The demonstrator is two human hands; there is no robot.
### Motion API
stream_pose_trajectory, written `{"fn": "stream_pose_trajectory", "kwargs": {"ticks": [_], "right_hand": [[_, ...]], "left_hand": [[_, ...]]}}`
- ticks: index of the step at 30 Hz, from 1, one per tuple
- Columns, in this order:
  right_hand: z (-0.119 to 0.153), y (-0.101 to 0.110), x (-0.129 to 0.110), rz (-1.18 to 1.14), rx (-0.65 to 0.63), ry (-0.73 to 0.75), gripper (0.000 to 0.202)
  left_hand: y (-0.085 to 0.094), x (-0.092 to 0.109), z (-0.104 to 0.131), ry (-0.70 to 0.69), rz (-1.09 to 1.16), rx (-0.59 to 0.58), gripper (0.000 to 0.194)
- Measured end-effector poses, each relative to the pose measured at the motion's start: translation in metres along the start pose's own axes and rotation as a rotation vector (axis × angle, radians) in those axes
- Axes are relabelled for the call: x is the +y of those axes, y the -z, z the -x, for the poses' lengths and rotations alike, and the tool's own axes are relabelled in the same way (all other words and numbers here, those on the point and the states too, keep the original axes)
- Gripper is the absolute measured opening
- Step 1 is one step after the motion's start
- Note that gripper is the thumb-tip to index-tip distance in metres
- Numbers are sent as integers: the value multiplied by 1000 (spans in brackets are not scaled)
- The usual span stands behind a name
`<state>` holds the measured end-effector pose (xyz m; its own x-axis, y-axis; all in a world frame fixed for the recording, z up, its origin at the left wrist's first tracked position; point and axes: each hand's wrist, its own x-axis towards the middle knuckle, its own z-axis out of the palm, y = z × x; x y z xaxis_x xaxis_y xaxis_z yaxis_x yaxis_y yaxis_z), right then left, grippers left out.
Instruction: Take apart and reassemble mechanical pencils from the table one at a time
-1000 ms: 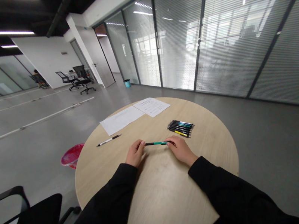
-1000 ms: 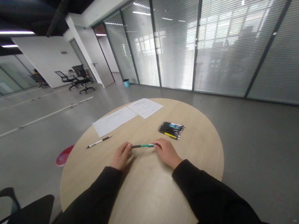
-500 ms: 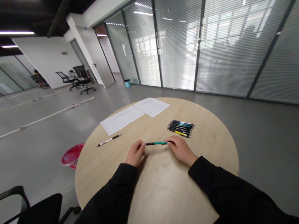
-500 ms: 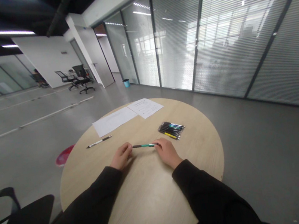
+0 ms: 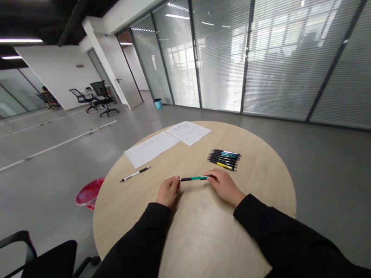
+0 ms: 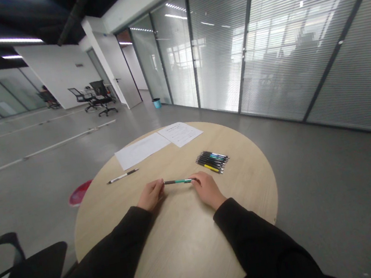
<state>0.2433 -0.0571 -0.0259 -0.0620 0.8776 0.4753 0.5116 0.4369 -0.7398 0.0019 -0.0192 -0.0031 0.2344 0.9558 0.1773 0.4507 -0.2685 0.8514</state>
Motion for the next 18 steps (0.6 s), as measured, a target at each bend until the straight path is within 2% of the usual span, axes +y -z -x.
{"fn": "stream_pose_trajectory", "kwargs": {"ticks": [6, 12, 15, 18], "right_hand": [[0, 0, 2, 6, -2, -7, 20], [0, -1, 2, 7, 0, -9, 20], [0, -1, 2, -1, 0, -8, 20], [0, 0, 0, -2, 1, -3, 20]], "left_hand": [[1, 1, 0, -66, 30, -11, 42], [-1, -2, -2, -93, 182, -24, 30], [-2, -2, -2, -48, 213, 5, 32], [-2, -1, -1, -12, 146, 8, 43]]}}
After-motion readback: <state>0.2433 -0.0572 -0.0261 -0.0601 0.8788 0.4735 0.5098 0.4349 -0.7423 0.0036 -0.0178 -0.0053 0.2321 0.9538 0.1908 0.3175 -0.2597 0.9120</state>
